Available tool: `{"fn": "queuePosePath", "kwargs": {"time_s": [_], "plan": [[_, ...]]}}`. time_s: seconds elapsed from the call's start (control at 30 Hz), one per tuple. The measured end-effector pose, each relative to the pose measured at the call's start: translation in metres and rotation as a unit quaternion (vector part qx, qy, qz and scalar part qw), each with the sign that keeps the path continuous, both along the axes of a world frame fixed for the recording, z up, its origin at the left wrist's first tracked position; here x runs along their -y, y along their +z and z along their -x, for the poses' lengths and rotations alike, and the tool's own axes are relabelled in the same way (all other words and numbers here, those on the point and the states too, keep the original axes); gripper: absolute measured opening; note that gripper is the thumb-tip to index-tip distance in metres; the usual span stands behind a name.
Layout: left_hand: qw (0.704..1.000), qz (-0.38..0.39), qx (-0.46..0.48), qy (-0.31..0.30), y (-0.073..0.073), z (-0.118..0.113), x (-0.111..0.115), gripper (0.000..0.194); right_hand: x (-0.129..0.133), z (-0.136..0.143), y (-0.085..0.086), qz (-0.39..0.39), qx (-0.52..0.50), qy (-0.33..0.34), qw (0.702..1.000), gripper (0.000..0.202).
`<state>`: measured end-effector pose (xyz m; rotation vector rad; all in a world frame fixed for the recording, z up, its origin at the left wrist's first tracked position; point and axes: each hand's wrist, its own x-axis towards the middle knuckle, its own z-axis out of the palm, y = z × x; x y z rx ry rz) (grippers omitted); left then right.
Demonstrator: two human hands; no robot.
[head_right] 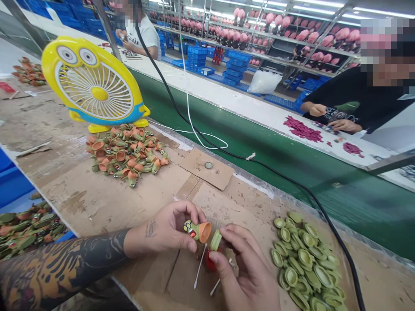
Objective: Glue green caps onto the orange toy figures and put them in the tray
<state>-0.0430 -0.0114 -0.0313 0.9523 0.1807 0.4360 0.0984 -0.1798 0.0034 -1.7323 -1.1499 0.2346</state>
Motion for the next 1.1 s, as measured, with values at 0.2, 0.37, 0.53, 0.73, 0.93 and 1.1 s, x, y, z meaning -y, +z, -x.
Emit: {"fn": "queuePosePath", "kwargs": {"time_s": [0.2, 0.37, 0.53, 0.73, 0.93, 1.1], "plan": [[1.0, -0.009, 0.017, -0.011, 0.001, 0.0, 0.001, 0.043, -0.005, -0.001, -0.001, 0.013, 0.094, 0.052, 0.994, 0.023], [0.999, -0.03, 0.011, 0.007, 0.003, 0.0, 0.003, 0.049, -0.007, -0.003, -0.004, 0.014, 0.132, 0.073, 0.989, 0.027], [0.991, -0.112, 0.035, 0.06, 0.003, 0.0, 0.005, 0.045, -0.008, -0.005, -0.005, 0.014, 0.169, 0.068, 0.983, 0.025], [0.959, -0.25, 0.014, 0.133, 0.003, 0.003, 0.005, 0.04, -0.007, -0.005, -0.008, -0.009, 0.199, 0.091, 0.976, 0.026], [0.938, -0.303, 0.005, 0.171, 0.002, 0.007, 0.005, 0.038, -0.008, 0.003, -0.003, -0.006, 0.189, 0.1, 0.977, 0.027], [0.973, -0.204, -0.022, 0.107, 0.005, 0.007, 0.007, 0.037, -0.012, 0.007, -0.002, -0.028, 0.247, 0.055, 0.967, 0.024]]}}
